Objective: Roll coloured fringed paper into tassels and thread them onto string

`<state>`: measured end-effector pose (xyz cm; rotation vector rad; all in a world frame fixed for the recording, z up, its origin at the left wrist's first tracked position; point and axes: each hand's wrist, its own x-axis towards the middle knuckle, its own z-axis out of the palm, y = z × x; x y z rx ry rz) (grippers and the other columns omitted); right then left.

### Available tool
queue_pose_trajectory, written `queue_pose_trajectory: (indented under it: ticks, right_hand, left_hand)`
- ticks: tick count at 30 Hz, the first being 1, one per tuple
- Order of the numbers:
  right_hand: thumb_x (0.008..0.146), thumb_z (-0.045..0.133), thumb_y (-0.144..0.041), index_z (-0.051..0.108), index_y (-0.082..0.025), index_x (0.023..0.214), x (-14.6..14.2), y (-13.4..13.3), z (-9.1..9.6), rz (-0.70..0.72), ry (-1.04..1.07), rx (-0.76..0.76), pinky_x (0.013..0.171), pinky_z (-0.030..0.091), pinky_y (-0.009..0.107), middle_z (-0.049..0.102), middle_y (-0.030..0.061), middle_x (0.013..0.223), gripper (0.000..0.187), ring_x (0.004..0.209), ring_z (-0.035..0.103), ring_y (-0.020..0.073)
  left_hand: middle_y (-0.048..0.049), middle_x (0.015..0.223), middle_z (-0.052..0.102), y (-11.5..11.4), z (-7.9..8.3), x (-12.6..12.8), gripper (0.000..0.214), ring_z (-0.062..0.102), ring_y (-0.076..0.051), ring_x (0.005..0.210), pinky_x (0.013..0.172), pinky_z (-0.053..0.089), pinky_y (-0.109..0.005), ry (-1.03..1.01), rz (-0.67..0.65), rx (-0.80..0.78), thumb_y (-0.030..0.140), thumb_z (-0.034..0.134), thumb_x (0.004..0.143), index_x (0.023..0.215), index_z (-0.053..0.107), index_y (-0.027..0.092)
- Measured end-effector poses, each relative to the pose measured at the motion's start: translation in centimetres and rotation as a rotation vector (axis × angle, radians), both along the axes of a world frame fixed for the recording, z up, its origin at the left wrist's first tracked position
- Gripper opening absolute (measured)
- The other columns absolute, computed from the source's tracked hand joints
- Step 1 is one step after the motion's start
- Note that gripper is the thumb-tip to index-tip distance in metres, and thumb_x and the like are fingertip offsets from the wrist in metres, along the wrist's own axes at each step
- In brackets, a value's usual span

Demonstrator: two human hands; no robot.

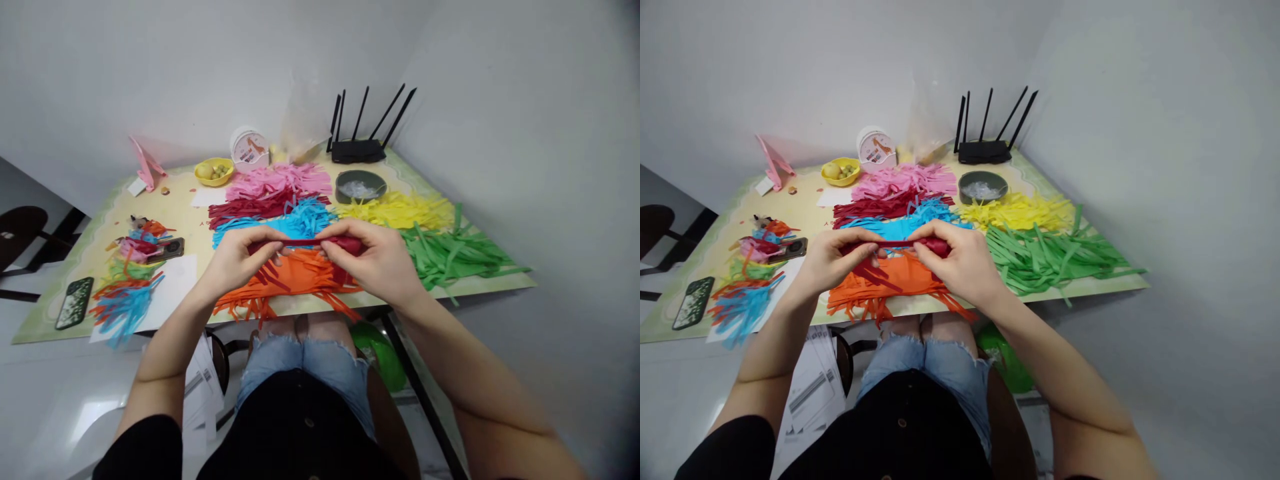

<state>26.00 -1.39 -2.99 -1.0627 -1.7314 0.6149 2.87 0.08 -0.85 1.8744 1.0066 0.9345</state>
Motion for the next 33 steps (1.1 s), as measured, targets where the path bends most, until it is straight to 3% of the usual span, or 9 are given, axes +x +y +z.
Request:
queue_pose_trajectory:
  ticks: [5, 9, 15, 18, 20, 23, 27, 31, 33]
  right_hand:
    - [0.083, 0.070, -0.025, 0.074, -0.020, 0.091, -0.4, -0.1, -0.2, 0.117, 0.303, -0.149, 0.067, 0.061, 0.026, 0.076, 0.0019, 0.076, 0.010, 0.068, 0.074, 0.0155]
    - [0.082, 0.072, -0.024, 0.079, -0.023, 0.090, -0.6, 0.2, -0.7, 0.174, 0.438, -0.177, 0.067, 0.063, 0.027, 0.076, 0.0005, 0.073, 0.010, 0.066, 0.073, 0.0143]
    - [0.076, 0.074, -0.023, 0.078, -0.022, 0.078, -0.5, 1.0, -1.8, 0.203, 0.525, -0.233, 0.059, 0.061, 0.026, 0.074, 0.0007, 0.068, 0.004, 0.059, 0.069, 0.0140]
    - [0.078, 0.067, -0.016, 0.077, -0.021, 0.076, -0.5, 0.8, -1.7, 0.180, 0.448, -0.111, 0.059, 0.059, 0.025, 0.074, 0.0006, 0.070, 0.011, 0.059, 0.069, 0.0131]
    - [0.078, 0.062, -0.009, 0.077, -0.022, 0.076, -0.3, 0.5, -1.4, 0.173, 0.340, 0.045, 0.062, 0.058, 0.025, 0.075, 0.0005, 0.072, 0.020, 0.063, 0.070, 0.0131]
    - [0.077, 0.058, -0.004, 0.077, -0.023, 0.077, 0.1, 0.3, -0.8, 0.179, 0.170, 0.247, 0.068, 0.056, 0.025, 0.076, 0.0001, 0.075, 0.027, 0.069, 0.071, 0.0133]
    - [0.079, 0.057, -0.004, 0.077, -0.024, 0.083, 0.3, 0.5, -0.3, 0.223, 0.031, 0.378, 0.070, 0.057, 0.026, 0.077, 0.0001, 0.078, 0.028, 0.071, 0.072, 0.0137]
    - [0.084, 0.056, -0.007, 0.076, -0.024, 0.087, 0.4, 0.6, -0.7, 0.256, -0.055, 0.476, 0.069, 0.058, 0.027, 0.077, 0.0012, 0.080, 0.026, 0.071, 0.072, 0.0143]
    - [0.085, 0.056, -0.009, 0.076, -0.025, 0.089, 0.7, 0.6, -1.3, 0.256, -0.104, 0.508, 0.072, 0.059, 0.027, 0.078, 0.0021, 0.085, 0.026, 0.076, 0.073, 0.0149]
  left_hand:
    - [-0.0060, 0.078, 0.078, 0.0, -0.5, -0.1, 0.025, 0.071, -0.014, 0.062, 0.065, 0.060, -0.026, -0.201, -0.035, -0.083, 0.027, 0.068, 0.088, 0.107, 0.079, 0.016]
    - [-0.0048, 0.076, 0.077, 0.3, -1.2, 0.1, 0.021, 0.067, -0.012, 0.058, 0.070, 0.059, -0.029, -0.359, -0.067, -0.165, 0.025, 0.073, 0.083, 0.101, 0.082, 0.020]
    - [-0.0039, 0.062, 0.071, 0.3, -2.2, 0.8, 0.012, 0.069, -0.017, 0.070, 0.079, 0.056, -0.031, -0.428, -0.080, -0.148, 0.022, 0.072, 0.080, 0.085, 0.083, 0.020]
    - [-0.0056, 0.066, 0.072, 0.4, -2.7, 0.5, 0.014, 0.069, -0.018, 0.071, 0.079, 0.056, -0.033, -0.399, -0.069, -0.143, 0.024, 0.069, 0.082, 0.083, 0.081, 0.018]
    - [-0.0074, 0.073, 0.074, 0.5, -2.5, -0.1, 0.015, 0.071, -0.019, 0.077, 0.080, 0.055, -0.033, -0.330, -0.132, -0.138, 0.025, 0.066, 0.083, 0.080, 0.078, 0.016]
    - [-0.0090, 0.088, 0.077, 0.7, -1.3, -0.8, 0.012, 0.072, -0.022, 0.091, 0.084, 0.054, -0.032, -0.169, -0.218, -0.105, 0.024, 0.065, 0.084, 0.079, 0.072, 0.016]
    - [-0.0089, 0.104, 0.077, 0.8, 0.7, -0.3, 0.017, 0.071, -0.021, 0.099, 0.089, 0.052, -0.030, 0.014, -0.170, 0.043, 0.030, 0.064, 0.090, 0.098, 0.072, 0.018]
    - [-0.0054, 0.081, 0.076, 1.0, 1.0, 0.9, 0.023, 0.069, -0.016, 0.074, 0.072, 0.052, -0.025, 0.163, -0.301, -0.022, 0.036, 0.060, 0.094, 0.090, 0.073, 0.016]
    - [-0.0037, 0.072, 0.073, 1.2, 0.4, 1.0, 0.026, 0.066, -0.014, 0.066, 0.071, 0.050, -0.025, 0.229, -0.256, 0.062, 0.035, 0.058, 0.096, 0.083, 0.072, 0.016]
